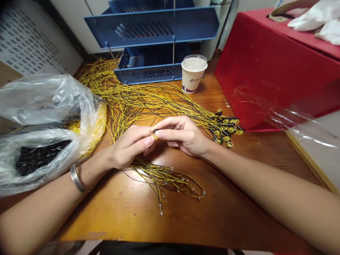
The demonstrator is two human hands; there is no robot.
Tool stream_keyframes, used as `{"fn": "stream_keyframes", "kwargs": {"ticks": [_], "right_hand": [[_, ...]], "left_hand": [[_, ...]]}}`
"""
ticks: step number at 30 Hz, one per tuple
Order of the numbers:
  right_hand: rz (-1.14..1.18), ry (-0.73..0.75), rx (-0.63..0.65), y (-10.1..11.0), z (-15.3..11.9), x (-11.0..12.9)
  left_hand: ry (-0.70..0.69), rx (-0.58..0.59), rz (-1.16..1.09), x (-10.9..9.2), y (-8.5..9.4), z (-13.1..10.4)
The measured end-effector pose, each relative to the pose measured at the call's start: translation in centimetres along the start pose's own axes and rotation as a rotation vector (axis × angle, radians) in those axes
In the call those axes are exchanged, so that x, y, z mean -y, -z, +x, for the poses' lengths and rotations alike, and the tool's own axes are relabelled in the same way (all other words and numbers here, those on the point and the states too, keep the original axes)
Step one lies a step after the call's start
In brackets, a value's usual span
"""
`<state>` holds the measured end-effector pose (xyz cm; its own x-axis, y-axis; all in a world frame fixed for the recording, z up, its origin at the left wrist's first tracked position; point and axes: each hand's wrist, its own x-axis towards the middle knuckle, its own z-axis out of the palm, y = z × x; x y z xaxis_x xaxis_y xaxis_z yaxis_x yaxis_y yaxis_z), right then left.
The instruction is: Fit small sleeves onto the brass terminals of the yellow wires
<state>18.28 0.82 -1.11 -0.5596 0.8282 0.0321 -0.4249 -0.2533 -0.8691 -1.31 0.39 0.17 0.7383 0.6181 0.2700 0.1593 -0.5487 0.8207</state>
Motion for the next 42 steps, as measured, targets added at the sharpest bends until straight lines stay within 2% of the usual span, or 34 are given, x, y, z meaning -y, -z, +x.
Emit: {"fn": "stream_keyframes", "kwargs": {"ticks": [11,19,42], "right_hand": [[-0.086,0.029,0.004,0.34,0.03,-0.28],[-0.007,-0.002,0.019,0.08,0.15,-0.09],[-0.076,0.03,0.032,0.31,0.04,-0.22]], "left_hand": [[0.017,0.015,0.074,0.02,0.18,0.07],[-0.016,0.021,0.038,0.1,-0.04,-0.02],[-0.063,-0.029,0.166,0.43,-0.06,0.08]]}}
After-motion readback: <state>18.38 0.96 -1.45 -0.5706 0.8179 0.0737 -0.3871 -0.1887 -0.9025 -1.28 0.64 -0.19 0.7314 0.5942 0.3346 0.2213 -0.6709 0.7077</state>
